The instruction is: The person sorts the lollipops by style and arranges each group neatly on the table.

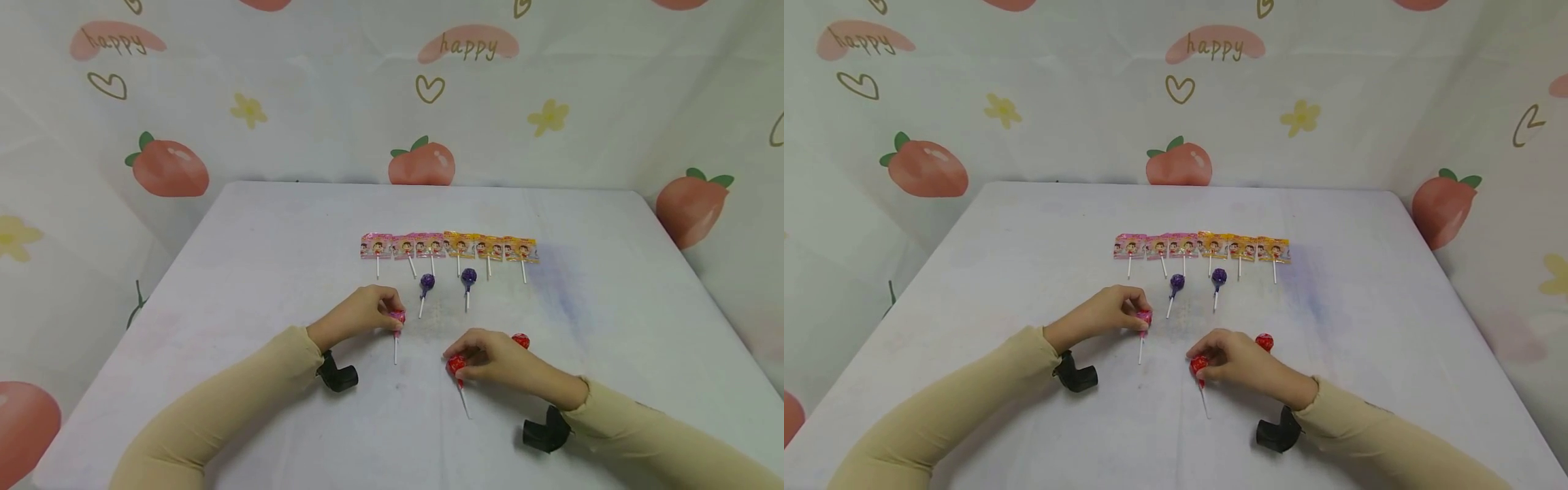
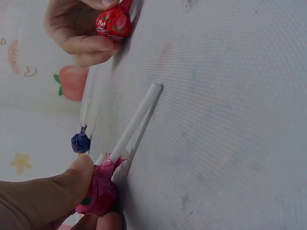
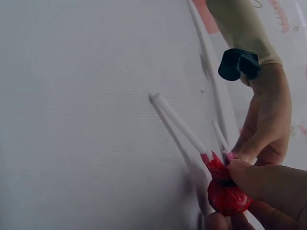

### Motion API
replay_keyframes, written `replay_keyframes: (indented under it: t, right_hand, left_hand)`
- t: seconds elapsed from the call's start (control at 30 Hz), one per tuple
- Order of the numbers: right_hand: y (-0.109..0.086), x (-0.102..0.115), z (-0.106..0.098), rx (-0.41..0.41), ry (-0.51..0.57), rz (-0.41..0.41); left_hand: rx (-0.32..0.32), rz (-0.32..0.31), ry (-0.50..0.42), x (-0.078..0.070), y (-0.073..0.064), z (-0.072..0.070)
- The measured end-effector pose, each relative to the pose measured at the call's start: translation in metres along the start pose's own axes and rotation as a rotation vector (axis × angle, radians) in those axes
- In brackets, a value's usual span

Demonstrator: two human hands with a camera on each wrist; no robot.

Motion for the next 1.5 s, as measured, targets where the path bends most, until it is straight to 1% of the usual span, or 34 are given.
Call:
replay_keyframes:
  t: [0.1, 0.23, 0.33, 0.4, 0.5, 0.57, 0.8, 0.93, 1.03, 1.17, 1.33, 1.5]
  right_hand:
    - [0.006, 0.007, -0.004, -0.018, -0.019, -0.031]
    - [0.018, 0.019, -0.011, -0.054, -0.002, -0.103]
    - [0.028, 0.029, -0.016, -0.081, 0.009, -0.141]
    - [0.035, 0.033, -0.018, -0.101, 0.016, -0.152]
    - [0.045, 0.037, -0.018, -0.125, 0.042, -0.146]
    - [0.052, 0.037, -0.017, -0.136, 0.05, -0.127]
    - [0.069, 0.031, -0.006, -0.112, 0.007, -0.049]
    - [0.073, 0.03, -0.001, -0.106, -0.029, -0.032]
    - [0.077, 0.029, 0.001, -0.106, -0.05, -0.043]
    - [0.081, 0.027, 0.004, -0.101, -0.062, -0.026]
    - [0.081, 0.028, 0.007, -0.109, -0.081, 0.006]
    - [0.081, 0.028, 0.008, -0.118, -0.092, 0.013]
  left_hand:
    - [0.003, -0.001, -0.007, -0.001, 0.0, -0.001]
    - [0.008, -0.006, -0.006, -0.002, 0.0, -0.002]
    - [0.011, -0.006, 0.004, -0.002, 0.0, -0.002]
    - [0.012, -0.01, 0.003, -0.001, 0.0, -0.002]
    - [0.009, -0.006, 0.004, -0.001, 0.0, -0.002]
    - [0.007, -0.003, 0.004, -0.001, 0.0, -0.002]
    - [0.008, 0.024, 0.008, -0.001, -0.001, -0.002]
    - [0.005, 0.036, 0.007, -0.001, -0.001, -0.002]
    - [0.003, 0.045, 0.004, -0.001, -0.001, -0.002]
    - [0.005, 0.048, -0.002, -0.002, -0.001, -0.003]
    - [0.011, 0.035, -0.009, -0.003, -0.002, -0.003]
    - [0.013, 0.03, -0.008, -0.003, -0.001, -0.003]
Point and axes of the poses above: each hand's wrist, its own y-axis towards the middle knuckle, its own z-axis out of the palm, x = y × z, the point moved 4 cm from there along y, towards the middle knuckle, and after that the axes turned 6 degrees about y, right-handed, at the moved point
